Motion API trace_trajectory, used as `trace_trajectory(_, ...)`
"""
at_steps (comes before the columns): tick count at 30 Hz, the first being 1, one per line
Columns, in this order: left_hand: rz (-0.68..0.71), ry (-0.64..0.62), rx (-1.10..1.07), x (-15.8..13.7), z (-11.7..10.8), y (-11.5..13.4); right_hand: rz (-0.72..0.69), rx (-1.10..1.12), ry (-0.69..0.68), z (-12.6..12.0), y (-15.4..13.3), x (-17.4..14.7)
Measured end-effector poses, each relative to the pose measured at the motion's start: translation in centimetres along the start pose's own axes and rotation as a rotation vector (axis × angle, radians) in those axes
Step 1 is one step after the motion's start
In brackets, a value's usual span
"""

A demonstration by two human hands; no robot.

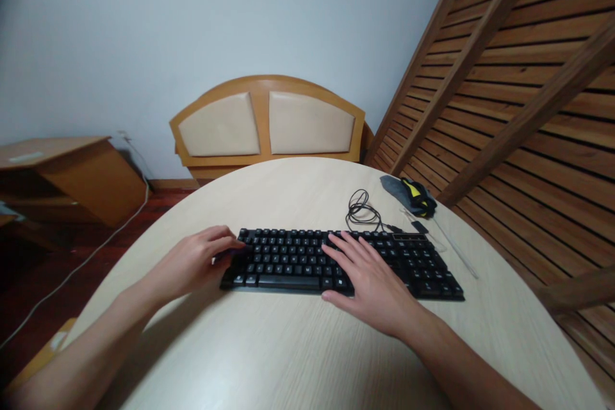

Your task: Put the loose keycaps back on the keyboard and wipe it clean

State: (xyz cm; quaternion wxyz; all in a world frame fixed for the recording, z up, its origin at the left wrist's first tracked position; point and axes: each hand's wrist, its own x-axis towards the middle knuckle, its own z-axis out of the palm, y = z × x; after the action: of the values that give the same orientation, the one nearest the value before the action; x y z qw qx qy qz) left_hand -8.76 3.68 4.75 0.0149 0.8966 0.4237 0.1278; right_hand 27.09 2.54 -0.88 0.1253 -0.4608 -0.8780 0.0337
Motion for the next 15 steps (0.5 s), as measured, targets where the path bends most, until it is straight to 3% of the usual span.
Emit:
trace_trajectory(7, 0.024, -0.183, -0.015, -0.3, -0.2, 1.2, 0.0, 0.028, 0.025, 0.2, 0.0, 0.1)
trace_trajectory(15, 0.079, -0.244, -0.108, -0.8, -1.2, 1.8, -0.015, -0.002, 0.035, 0.1, -0.1, 0.0)
